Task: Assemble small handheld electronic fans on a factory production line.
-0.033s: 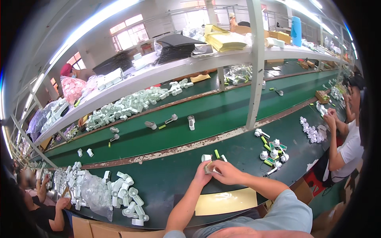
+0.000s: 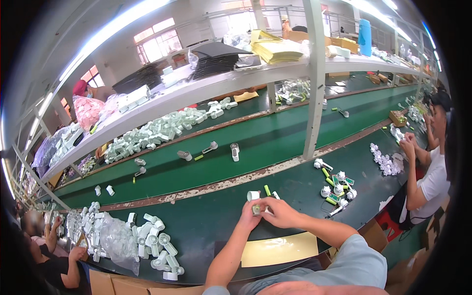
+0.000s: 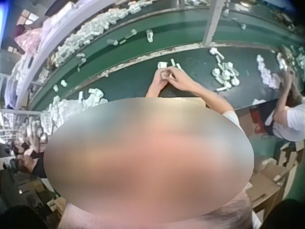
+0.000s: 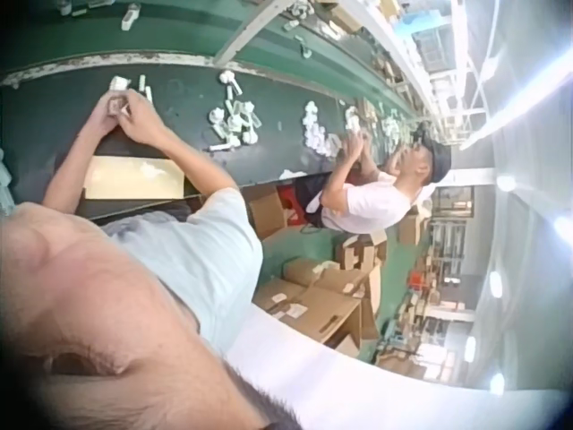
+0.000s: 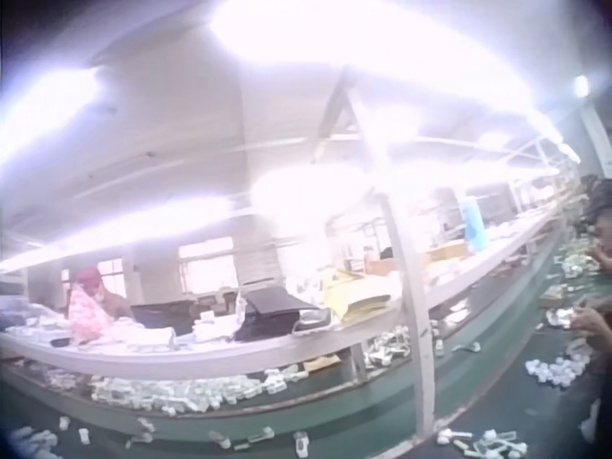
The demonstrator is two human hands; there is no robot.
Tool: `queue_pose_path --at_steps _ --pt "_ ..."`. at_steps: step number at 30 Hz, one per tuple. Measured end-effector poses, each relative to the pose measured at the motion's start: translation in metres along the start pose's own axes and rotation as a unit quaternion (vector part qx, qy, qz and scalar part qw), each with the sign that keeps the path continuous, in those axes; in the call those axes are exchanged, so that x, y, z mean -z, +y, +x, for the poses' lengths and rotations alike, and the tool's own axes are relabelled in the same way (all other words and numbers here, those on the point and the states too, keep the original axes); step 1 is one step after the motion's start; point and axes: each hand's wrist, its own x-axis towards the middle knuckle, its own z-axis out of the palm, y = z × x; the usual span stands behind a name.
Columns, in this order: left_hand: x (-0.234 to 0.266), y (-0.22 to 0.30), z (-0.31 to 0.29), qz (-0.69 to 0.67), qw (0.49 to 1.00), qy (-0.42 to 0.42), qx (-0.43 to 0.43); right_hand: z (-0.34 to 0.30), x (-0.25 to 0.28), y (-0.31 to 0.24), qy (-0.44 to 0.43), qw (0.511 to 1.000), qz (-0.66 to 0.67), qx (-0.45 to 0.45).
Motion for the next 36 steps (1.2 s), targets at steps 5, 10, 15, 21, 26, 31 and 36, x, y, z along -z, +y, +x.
queue_pose_path --at_steps 5,10,15,21,26,31,36 --pt "-0.006 0.015 -0.003 0.02 0.993 0.024 -0.116 -0.009 -0.003 0.01 0.035 0.983 0.102 -0.148" --pt "-0.008 0.02 -0.011 0.042 0.98 0.011 -0.192 -0.02 -0.011 0.029 -0.142 0.865 0.377 -0.3" --pt "-0.008 0.019 -0.021 0.01 0.961 0.028 -0.275 -0.037 -0.003 0.016 -0.128 0.816 0.46 -0.326" --pt "0.003 0.015 -0.013 0.016 0.965 0.104 -0.238 -0.021 -0.003 0.028 0.004 0.871 0.42 -0.256" --pt "-0.018 0.023 -0.003 0.094 0.975 0.134 -0.148 0.01 0.024 0.009 0.057 0.898 0.372 -0.23" --pt "-0.001 0.025 -0.01 0.055 0.995 0.068 -0.049 0.033 0.021 -0.008 0.051 0.98 0.134 -0.136" --pt "-0.015 0.023 -0.028 0.049 0.998 0.025 0.008 0.018 0.0 0.001 -0.014 0.98 -0.174 0.098"
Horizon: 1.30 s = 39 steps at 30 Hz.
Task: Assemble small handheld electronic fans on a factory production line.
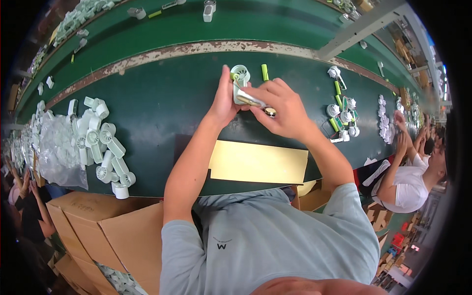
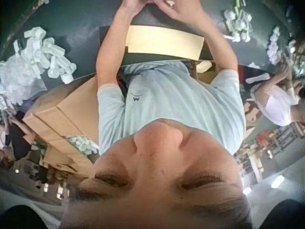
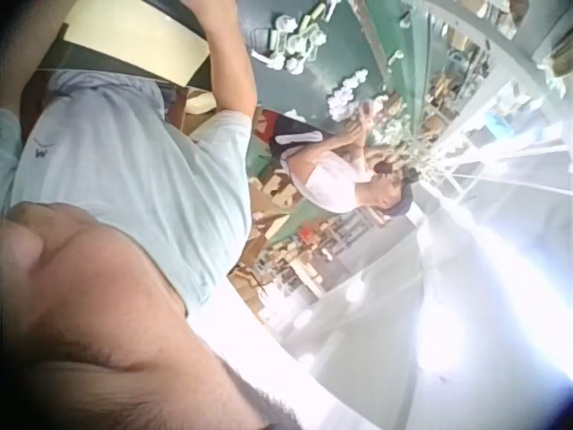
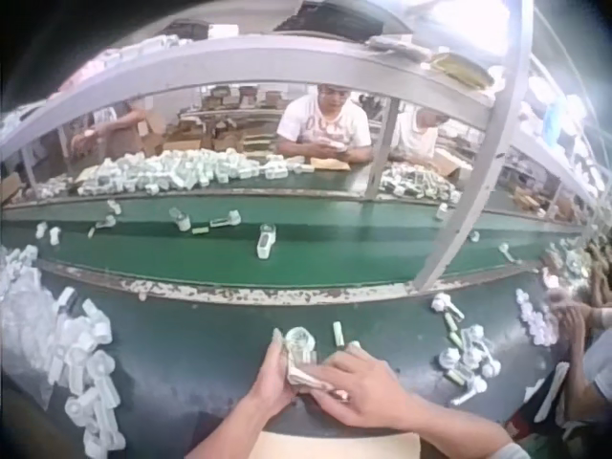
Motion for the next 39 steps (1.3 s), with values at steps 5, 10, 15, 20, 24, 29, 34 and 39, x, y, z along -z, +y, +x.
queue_pose_path --at_steps 5,10,15,20,24,29,34,39 --pt "0.01 -0.012 0.012 -0.024 0.998 0.026 -0.049 -0.018 0.003 -0.018 -0.076 0.995 -0.047 -0.045" --pt "0.011 -0.011 0.019 0.035 0.992 0.04 -0.111 -0.029 -0.017 -0.024 -0.018 0.977 0.14 -0.157" --pt "0.015 -0.006 0.017 -0.045 0.995 -0.012 -0.085 -0.03 -0.022 -0.031 -0.11 0.808 0.446 -0.369" --pt "0.021 -0.007 0.017 -0.134 0.983 -0.102 -0.076 -0.031 -0.03 -0.03 -0.069 0.647 0.611 -0.45" --pt "0.012 -0.007 0.014 -0.114 0.986 -0.053 -0.106 -0.038 -0.028 -0.033 -0.049 0.632 0.629 -0.45" --pt "0.009 -0.01 0.015 -0.02 0.99 -0.038 -0.133 -0.043 -0.028 -0.035 -0.042 0.624 0.629 -0.461" --pt "0.014 -0.006 0.014 0.045 0.988 -0.085 -0.124 -0.053 -0.027 -0.033 0.001 0.655 0.611 -0.445" --pt "0.017 -0.015 0.016 0.108 0.979 -0.094 -0.147 -0.069 -0.032 -0.042 0.025 0.769 0.504 -0.393"
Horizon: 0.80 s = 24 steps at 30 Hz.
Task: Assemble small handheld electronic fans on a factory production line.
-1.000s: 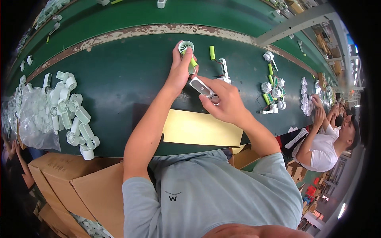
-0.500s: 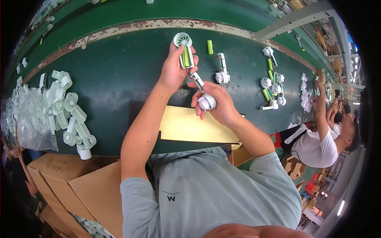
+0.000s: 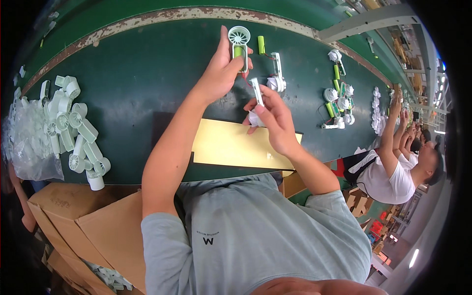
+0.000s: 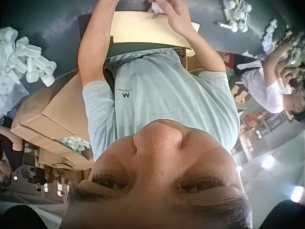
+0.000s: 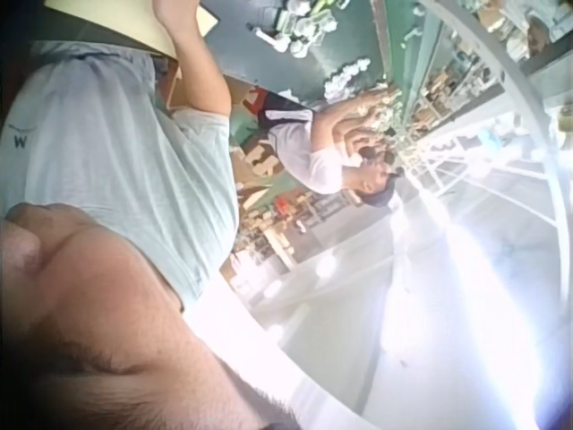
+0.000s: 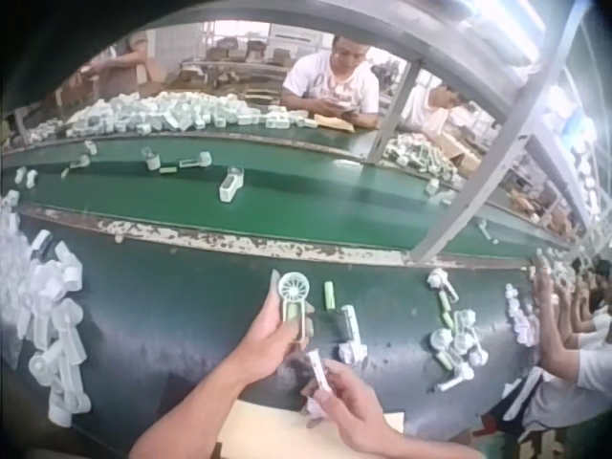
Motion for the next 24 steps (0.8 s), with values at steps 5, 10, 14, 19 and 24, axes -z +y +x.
queue_pose_path --at_steps 5,10,14,19,24 --pt "0.005 0.002 0.003 0.04 0.996 0.073 -0.041 -0.008 -0.005 0.009 0.007 0.952 -0.288 0.102" --pt "0.004 0.009 0.015 -0.054 0.985 0.161 0.023 -0.012 -0.016 0.012 0.056 0.907 -0.372 0.191" --pt "0.016 0.004 0.017 -0.206 0.972 0.097 0.057 -0.022 -0.05 0.025 -0.111 0.859 -0.431 0.254" --pt "0.018 0.008 0.015 -0.075 0.994 0.059 0.044 -0.016 -0.098 0.032 -0.152 0.857 -0.433 0.236" --pt "0.008 0.013 0.013 -0.057 0.995 0.032 0.07 -0.018 -0.104 0.036 -0.11 0.843 -0.463 0.25"
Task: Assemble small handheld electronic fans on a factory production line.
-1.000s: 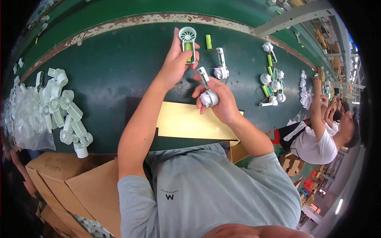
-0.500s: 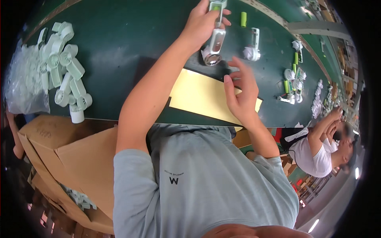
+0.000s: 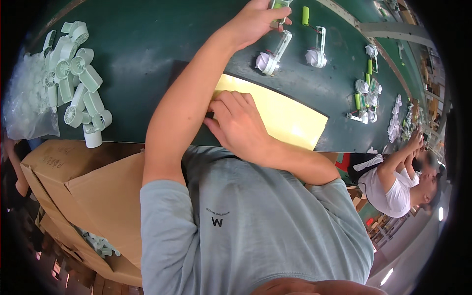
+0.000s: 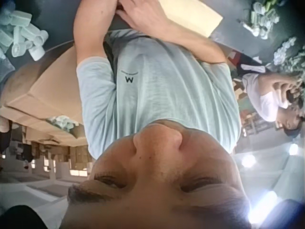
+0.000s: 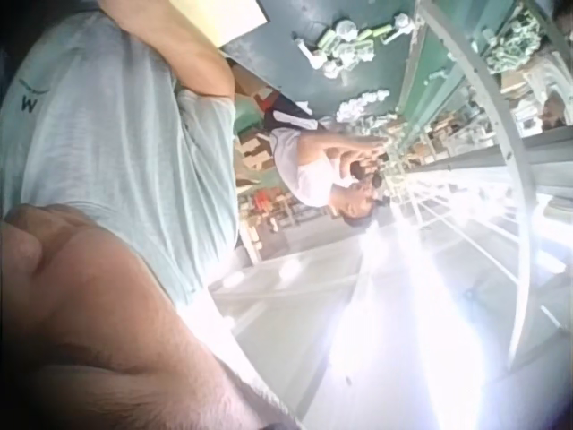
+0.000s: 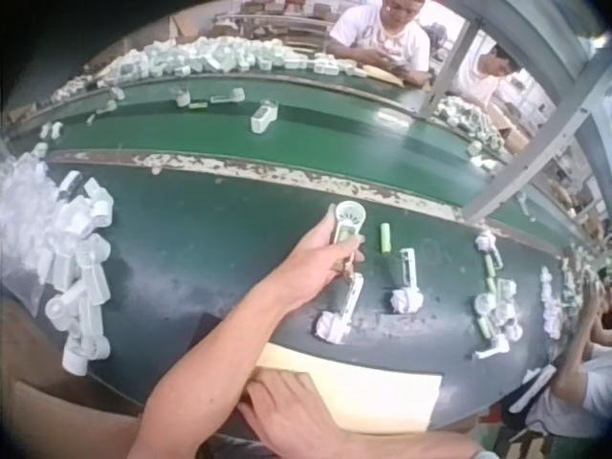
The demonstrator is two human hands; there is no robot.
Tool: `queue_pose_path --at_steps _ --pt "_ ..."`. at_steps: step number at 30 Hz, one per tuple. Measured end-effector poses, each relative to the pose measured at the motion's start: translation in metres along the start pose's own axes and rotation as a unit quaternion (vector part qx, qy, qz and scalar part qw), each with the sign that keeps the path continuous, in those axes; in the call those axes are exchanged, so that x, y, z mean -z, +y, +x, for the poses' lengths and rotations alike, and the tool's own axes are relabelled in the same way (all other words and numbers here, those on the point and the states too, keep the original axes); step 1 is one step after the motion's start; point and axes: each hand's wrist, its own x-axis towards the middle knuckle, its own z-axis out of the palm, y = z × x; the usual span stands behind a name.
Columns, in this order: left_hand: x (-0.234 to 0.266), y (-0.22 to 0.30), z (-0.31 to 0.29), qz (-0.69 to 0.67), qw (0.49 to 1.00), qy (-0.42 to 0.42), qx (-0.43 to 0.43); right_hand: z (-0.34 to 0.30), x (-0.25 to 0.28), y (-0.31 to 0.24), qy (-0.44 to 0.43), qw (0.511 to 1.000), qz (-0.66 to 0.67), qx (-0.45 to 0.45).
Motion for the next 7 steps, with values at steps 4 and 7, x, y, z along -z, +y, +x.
queue_pose_path --at_steps 4,7 --pt "0.003 0.004 -0.003 -0.007 1.0 -0.019 0.003 0.004 -0.002 0.007 -0.002 1.0 0.011 0.0" --pt "0.015 0.002 0.0 -0.022 0.998 -0.057 0.008 0.004 0.005 0.008 -0.036 0.998 0.056 0.004"
